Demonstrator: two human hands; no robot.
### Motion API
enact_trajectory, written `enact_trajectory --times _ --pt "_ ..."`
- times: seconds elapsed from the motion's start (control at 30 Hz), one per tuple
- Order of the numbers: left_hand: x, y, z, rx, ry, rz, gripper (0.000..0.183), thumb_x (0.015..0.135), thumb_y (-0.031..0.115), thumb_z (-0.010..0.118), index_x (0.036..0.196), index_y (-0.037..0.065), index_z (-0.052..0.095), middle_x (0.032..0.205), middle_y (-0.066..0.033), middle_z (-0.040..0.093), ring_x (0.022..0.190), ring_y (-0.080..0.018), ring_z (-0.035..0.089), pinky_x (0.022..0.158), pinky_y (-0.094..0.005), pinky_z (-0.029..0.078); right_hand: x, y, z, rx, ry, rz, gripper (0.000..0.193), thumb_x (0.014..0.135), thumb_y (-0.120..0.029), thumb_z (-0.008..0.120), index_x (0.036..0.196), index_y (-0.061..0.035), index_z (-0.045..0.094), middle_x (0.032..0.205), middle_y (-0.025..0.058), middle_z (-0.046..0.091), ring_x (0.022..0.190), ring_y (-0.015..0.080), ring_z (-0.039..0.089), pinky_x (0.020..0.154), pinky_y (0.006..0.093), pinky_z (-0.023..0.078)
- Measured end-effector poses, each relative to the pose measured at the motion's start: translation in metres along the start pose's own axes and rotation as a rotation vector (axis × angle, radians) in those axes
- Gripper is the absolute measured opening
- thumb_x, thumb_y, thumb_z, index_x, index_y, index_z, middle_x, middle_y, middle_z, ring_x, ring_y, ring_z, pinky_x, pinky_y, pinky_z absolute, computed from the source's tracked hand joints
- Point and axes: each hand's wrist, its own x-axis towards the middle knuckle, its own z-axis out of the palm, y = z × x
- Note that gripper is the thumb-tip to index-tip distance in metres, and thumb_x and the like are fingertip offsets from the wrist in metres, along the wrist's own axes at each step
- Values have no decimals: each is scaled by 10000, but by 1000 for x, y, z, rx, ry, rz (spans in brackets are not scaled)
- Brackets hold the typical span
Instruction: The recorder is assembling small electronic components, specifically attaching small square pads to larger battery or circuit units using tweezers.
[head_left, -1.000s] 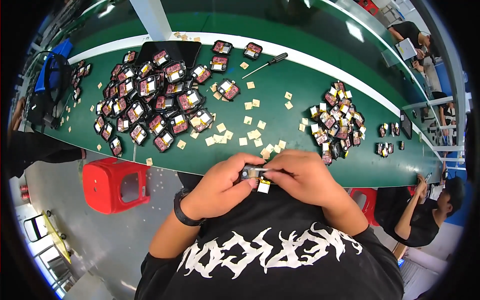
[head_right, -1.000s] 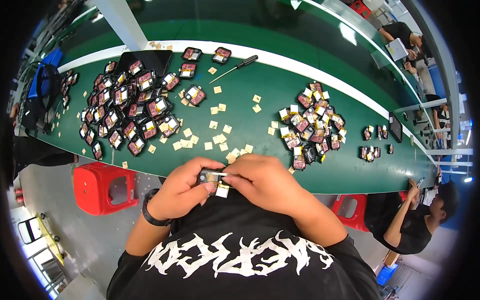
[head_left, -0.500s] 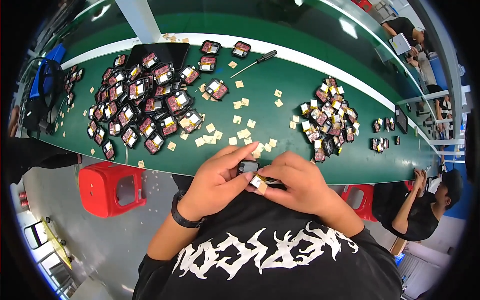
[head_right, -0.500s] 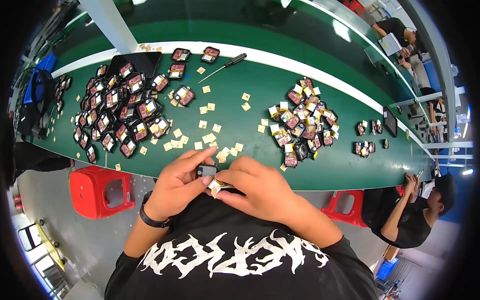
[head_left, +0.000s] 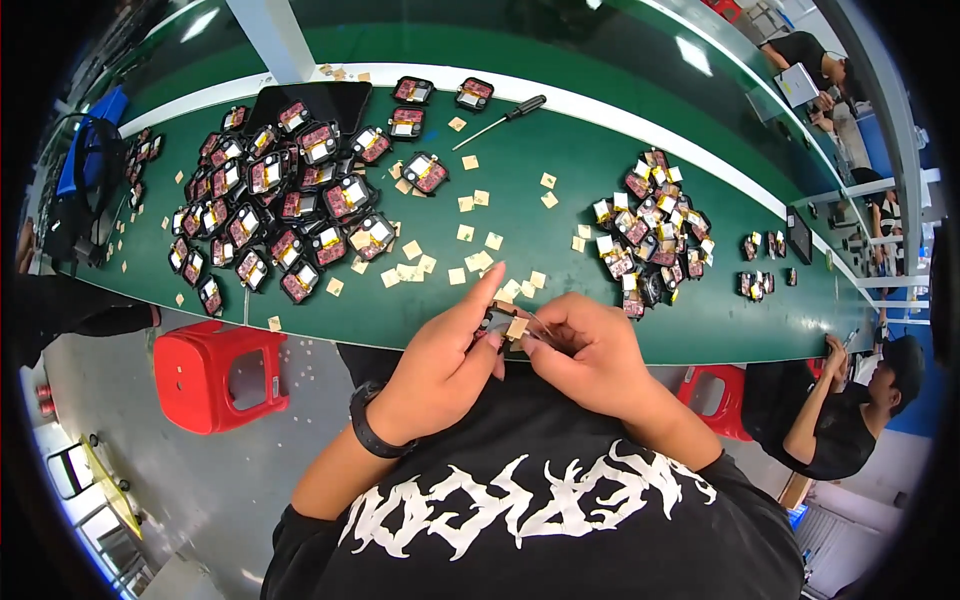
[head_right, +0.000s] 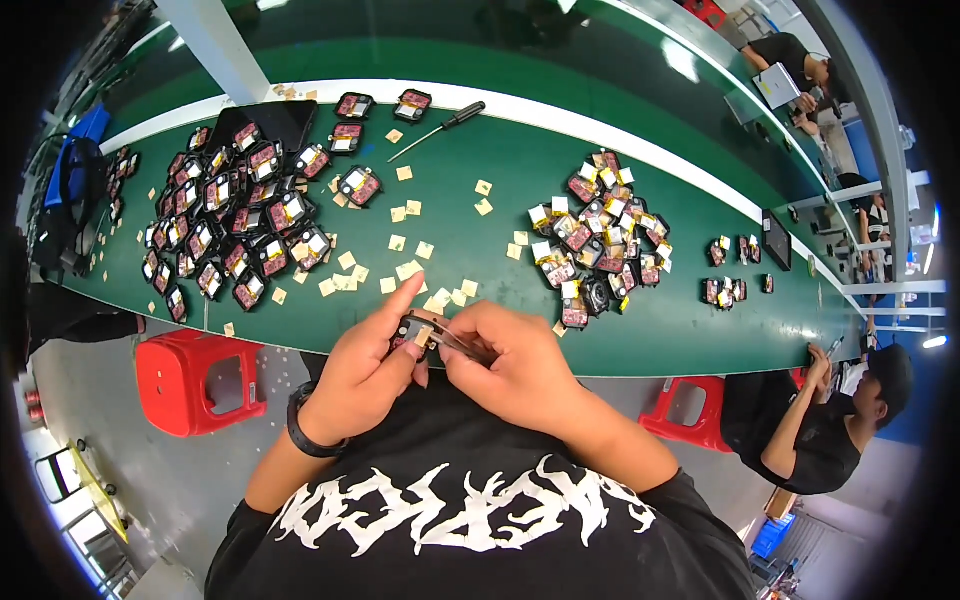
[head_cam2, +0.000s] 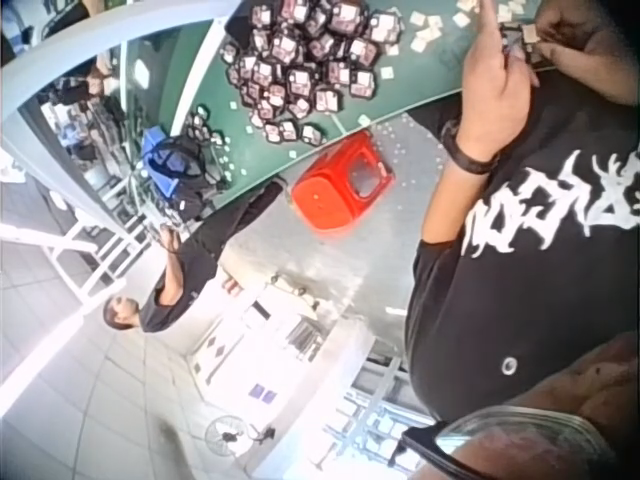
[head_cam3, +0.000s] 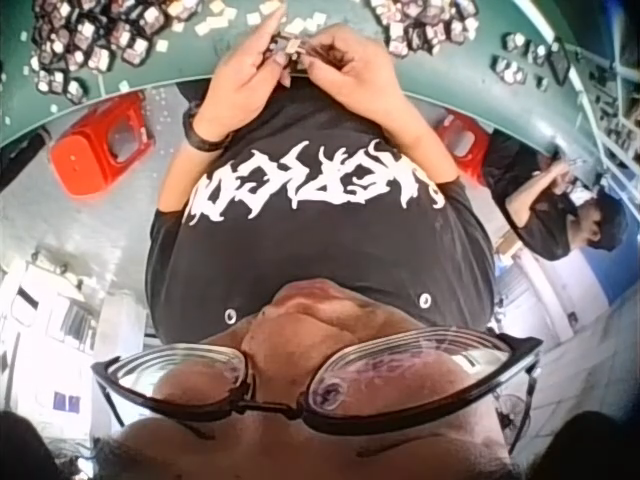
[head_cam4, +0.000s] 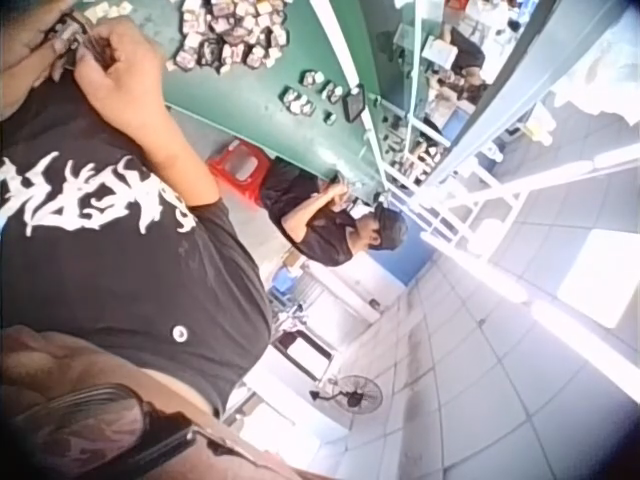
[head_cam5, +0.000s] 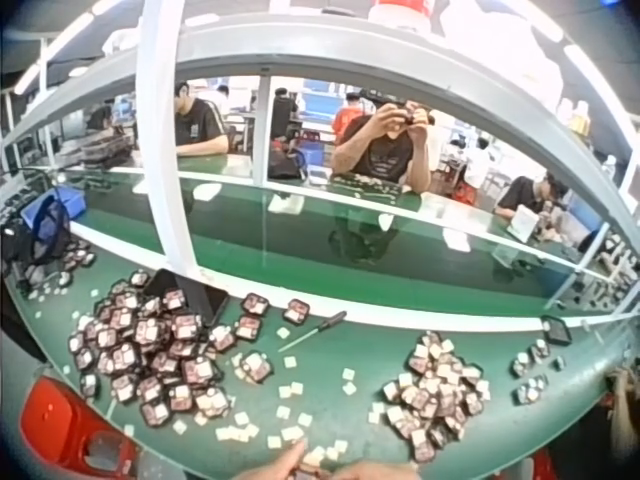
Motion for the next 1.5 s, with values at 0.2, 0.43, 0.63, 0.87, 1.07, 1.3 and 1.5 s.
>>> enact_trajectory --times 0.2,0.43,0.63,0.87,1.07,1.3,1.5 --pt "1 -10 5 96 39 68 674 998 -49 465 1637 7 258 1161 -133 673 803 -173 620 758 -316 532 5 -16 4 -124 59 4 101 909 -64 771 963 2 717 755 61 657 626 102 568 565 291 453" --pt "5 -11 6 98 38 152 688 994 -49 445 1643 14 226 1214 -149 682 791 -175 612 759 -312 531 8 -18 3 -208 111 -80 87 888 -63 784 921 3 738 789 107 678 616 174 616 569 327 479" --pt "6 -11 6 -43 88 30 567 1000 -43 445 1555 -14 334 1216 -150 685 744 -155 597 723 -310 526 7 -29 1 -267 103 -68 89 872 -60 771 916 6 729 782 110 670 613 189 621 567 330 485" --pt "6 -23 8 20 136 56 295 1015 -43 441 1307 -9 466 1176 -129 676 793 -124 584 709 -282 510 9 -33 2 -319 79 -4 99 871 -78 762 904 6 720 781 116 667 645 241 642 586 360 500" --pt "6 -19 7 163 86 68 304 1002 -47 439 1302 -10 471 1111 -117 655 784 -139 590 715 -297 511 12 -25 6 -332 87 -101 86 883 -67 758 932 1 738 807 137 678 676 279 650 604 378 501" --pt "3 -25 3 165 50 141 358 1002 -59 430 1356 -13 439 1072 -107 629 779 -155 589 743 -315 515 20 -24 5 -199 7 112 98 902 -57 792 914 23 736 816 58 688 716 103 640 612 287 479" --pt "5 -21 -7 64 -52 127 363 984 -48 448 1346 -25 429 1035 -157 641 819 -250 644 763 -377 527 28 4 4 12 87 318 231 823 -102 896 887 -6 696 738 -18 577 696 56 522 582 261 440"
